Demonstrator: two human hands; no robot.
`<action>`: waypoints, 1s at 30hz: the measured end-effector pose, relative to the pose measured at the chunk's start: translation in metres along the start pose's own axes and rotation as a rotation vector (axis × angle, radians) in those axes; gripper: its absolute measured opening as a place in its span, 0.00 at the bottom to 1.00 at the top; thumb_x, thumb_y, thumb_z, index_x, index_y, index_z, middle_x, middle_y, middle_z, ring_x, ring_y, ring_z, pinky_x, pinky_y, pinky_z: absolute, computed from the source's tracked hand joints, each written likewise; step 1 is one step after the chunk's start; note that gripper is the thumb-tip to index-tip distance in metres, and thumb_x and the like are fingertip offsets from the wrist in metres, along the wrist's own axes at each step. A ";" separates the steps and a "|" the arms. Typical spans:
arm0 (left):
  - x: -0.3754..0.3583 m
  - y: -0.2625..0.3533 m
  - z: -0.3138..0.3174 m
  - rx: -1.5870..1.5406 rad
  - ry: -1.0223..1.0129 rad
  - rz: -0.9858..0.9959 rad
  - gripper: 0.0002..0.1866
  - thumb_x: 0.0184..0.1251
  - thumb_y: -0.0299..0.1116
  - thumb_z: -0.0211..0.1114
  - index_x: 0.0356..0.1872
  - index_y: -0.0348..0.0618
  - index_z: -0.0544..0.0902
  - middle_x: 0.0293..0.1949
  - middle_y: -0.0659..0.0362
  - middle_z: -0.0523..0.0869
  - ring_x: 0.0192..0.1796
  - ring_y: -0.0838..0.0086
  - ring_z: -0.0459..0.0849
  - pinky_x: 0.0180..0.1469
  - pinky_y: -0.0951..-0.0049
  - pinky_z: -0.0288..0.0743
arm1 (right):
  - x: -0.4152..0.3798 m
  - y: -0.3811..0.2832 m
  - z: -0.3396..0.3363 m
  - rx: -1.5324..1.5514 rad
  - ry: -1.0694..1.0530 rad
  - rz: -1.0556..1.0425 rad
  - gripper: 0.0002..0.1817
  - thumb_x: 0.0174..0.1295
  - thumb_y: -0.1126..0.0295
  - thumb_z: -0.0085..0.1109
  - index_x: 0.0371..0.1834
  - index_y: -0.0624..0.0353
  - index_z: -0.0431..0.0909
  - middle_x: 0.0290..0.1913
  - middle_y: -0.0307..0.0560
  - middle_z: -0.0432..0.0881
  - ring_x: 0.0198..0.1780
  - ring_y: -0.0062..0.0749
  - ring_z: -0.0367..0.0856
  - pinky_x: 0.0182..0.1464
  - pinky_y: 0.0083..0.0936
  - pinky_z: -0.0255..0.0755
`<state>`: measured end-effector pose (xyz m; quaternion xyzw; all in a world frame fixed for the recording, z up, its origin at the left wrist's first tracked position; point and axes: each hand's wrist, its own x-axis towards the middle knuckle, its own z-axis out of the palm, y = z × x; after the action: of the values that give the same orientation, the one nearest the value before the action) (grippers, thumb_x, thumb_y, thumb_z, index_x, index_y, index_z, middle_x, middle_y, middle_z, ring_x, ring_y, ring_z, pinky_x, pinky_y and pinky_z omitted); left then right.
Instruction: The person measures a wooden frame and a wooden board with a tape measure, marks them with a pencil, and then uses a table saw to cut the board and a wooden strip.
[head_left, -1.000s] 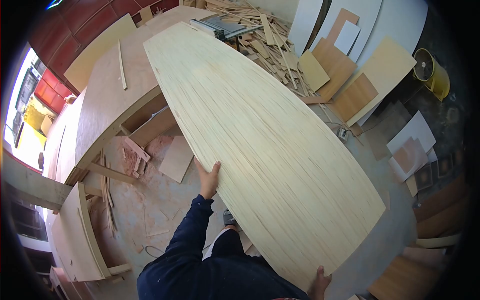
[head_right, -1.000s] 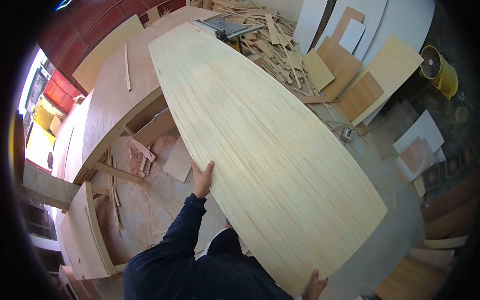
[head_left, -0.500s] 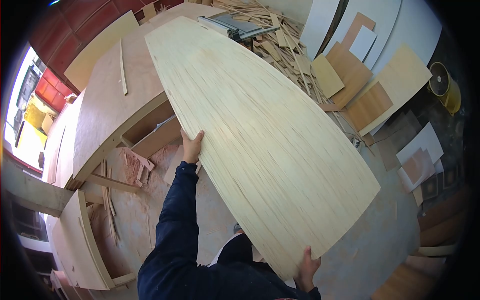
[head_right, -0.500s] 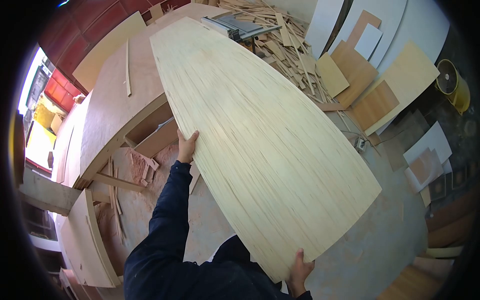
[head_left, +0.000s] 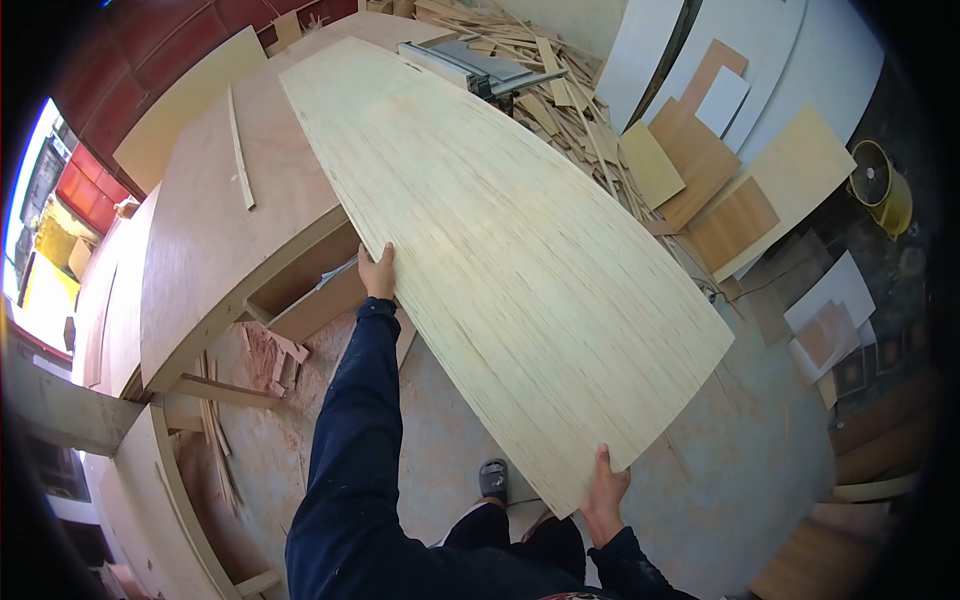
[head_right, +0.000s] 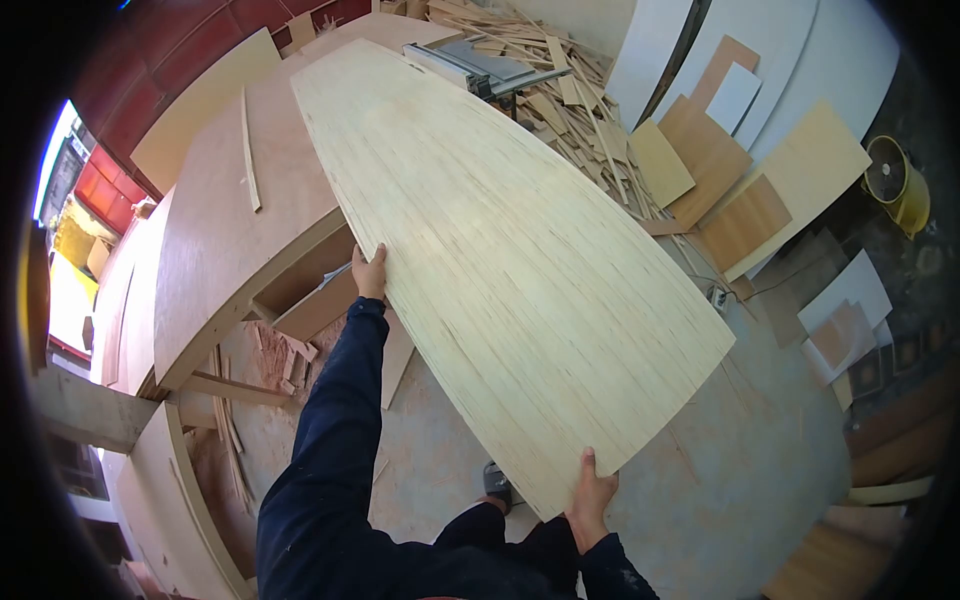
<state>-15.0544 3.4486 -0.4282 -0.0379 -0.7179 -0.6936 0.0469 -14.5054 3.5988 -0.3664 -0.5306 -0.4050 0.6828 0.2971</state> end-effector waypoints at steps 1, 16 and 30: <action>-0.018 0.001 0.001 -0.048 0.080 -0.028 0.46 0.60 0.35 0.71 0.71 0.29 0.51 0.63 0.41 0.70 0.60 0.58 0.75 0.60 0.65 0.71 | 0.001 0.002 -0.002 -0.026 -0.004 -0.014 0.24 0.67 0.70 0.59 0.61 0.70 0.65 0.56 0.52 0.76 0.53 0.35 0.77 0.55 0.30 0.71; -0.416 0.101 0.044 0.152 -0.099 -0.283 0.51 0.66 0.36 0.66 0.75 0.37 0.34 0.67 0.36 0.65 0.66 0.55 0.71 0.67 0.65 0.63 | 0.088 0.009 -0.035 0.243 -0.364 -0.037 0.27 0.66 0.66 0.51 0.65 0.71 0.61 0.60 0.57 0.72 0.57 0.46 0.77 0.57 0.41 0.73; -0.349 0.095 0.038 0.186 -0.046 -0.297 0.50 0.66 0.34 0.66 0.75 0.39 0.36 0.63 0.38 0.72 0.62 0.60 0.75 0.64 0.67 0.68 | 0.077 -0.021 0.052 0.154 -0.203 0.036 0.27 0.64 0.70 0.51 0.65 0.68 0.59 0.60 0.58 0.71 0.55 0.47 0.77 0.56 0.41 0.75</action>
<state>-14.6975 3.4937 -0.3766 0.0572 -0.7774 -0.6225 -0.0692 -14.5762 3.6608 -0.3799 -0.4416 -0.3698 0.7672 0.2822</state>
